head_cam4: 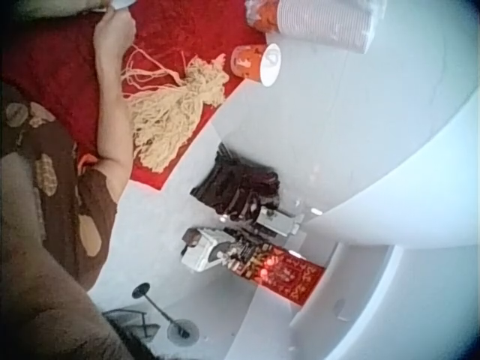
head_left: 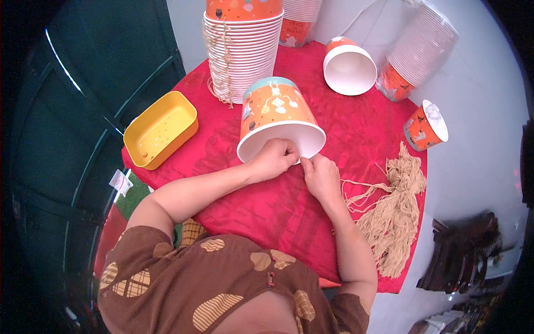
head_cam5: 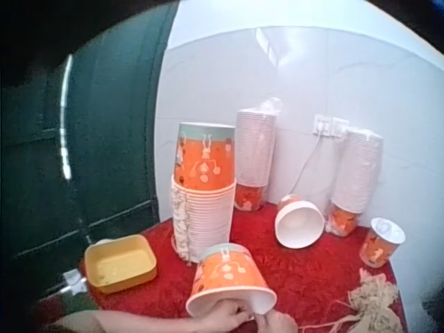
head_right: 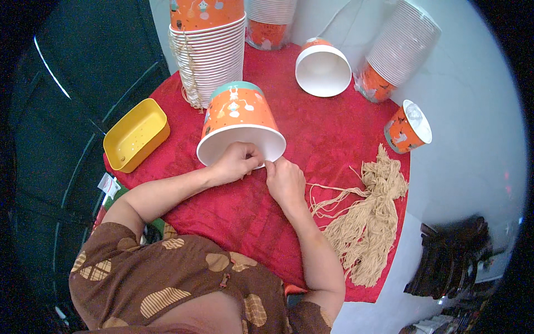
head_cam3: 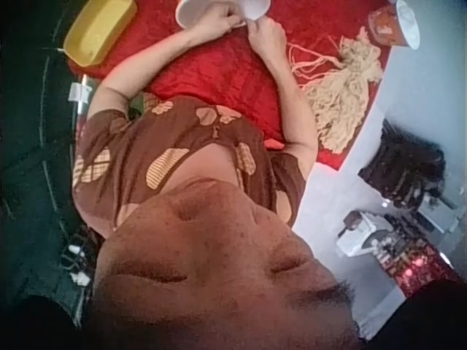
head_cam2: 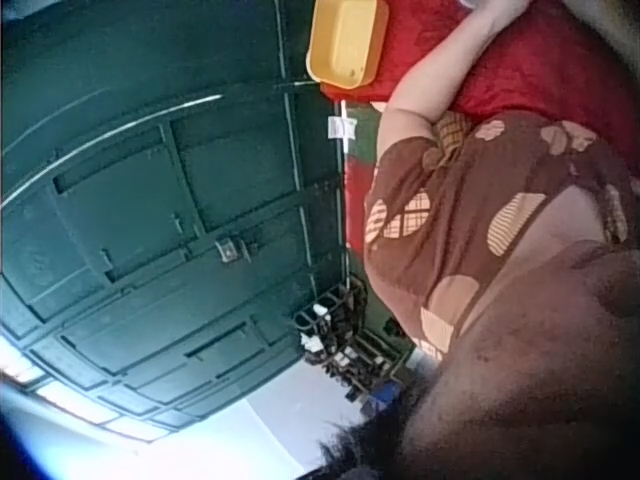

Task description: Threading a string through holes in a paper bucket to create a handle.

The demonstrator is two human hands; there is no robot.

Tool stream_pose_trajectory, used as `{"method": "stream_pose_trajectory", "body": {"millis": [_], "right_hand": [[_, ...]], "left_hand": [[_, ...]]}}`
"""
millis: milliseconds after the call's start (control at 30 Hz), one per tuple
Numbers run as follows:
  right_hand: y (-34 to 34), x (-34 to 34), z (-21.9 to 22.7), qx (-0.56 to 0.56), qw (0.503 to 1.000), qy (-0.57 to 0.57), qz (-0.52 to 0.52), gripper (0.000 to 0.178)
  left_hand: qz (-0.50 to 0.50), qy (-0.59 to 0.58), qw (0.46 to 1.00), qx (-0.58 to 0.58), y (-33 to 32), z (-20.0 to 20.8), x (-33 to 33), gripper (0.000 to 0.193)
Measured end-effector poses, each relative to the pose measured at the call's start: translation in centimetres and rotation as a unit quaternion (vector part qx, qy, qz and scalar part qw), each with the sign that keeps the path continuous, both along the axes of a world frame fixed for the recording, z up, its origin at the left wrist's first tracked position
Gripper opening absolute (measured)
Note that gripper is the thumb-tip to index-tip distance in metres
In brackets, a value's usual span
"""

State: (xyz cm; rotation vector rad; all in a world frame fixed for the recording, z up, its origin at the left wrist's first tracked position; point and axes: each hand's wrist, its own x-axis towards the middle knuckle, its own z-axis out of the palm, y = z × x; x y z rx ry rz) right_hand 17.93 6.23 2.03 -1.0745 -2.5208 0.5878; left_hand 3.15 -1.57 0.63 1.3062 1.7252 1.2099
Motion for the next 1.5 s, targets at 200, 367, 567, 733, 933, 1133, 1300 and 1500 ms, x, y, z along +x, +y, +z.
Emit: {"method": "stream_pose_trajectory", "body": {"millis": [200, 367, 567, 733, 933, 1133, 1300, 1500], "right_hand": [[-3.5, 1.4, 3.9, 0.028, 0.972, -0.170, 0.158, 0.026], [-8.6, 2.4, 7.8, -0.036, 0.900, -0.186, 0.393, 0.033], [-6.6, 3.3, 6.7, 0.125, 0.950, -0.163, 0.237, 0.023], [-3.4, 1.9, 3.4, 0.120, 0.979, -0.122, 0.115, 0.033], [-4.9, 0.3, 2.1, 0.068, 0.985, -0.117, 0.111, 0.045], [-5.2, 0.3, 1.0, 0.063, 0.986, -0.104, 0.118, 0.029], [-4.8, 0.4, 1.4, 0.029, 0.986, -0.103, 0.125, 0.018], [-4.2, 0.4, 2.4, -0.058, 0.987, -0.067, 0.132, 0.014]], "left_hand": [[-0.002, -0.053, 0.998, -0.027, -0.4, -0.3, -0.4, 0.019], [-0.012, -0.064, 0.997, -0.038, -0.2, 0.2, -0.2, 0.019], [-0.013, -0.076, 0.997, -0.032, -0.3, 0.2, -0.3, 0.019], [-0.020, -0.089, 0.995, -0.028, -0.3, 0.4, -0.1, 0.018], [0.003, -0.073, 0.997, -0.008, -0.6, -0.2, -0.1, 0.019], [0.000, -0.066, 0.998, -0.002, -0.5, 0.0, 0.0, 0.017], [-0.036, -0.059, 0.997, -0.018, -0.5, 0.4, -0.3, 0.013], [-0.062, -0.028, 0.998, 0.016, -0.7, -0.8, -0.8, 0.017]]}}
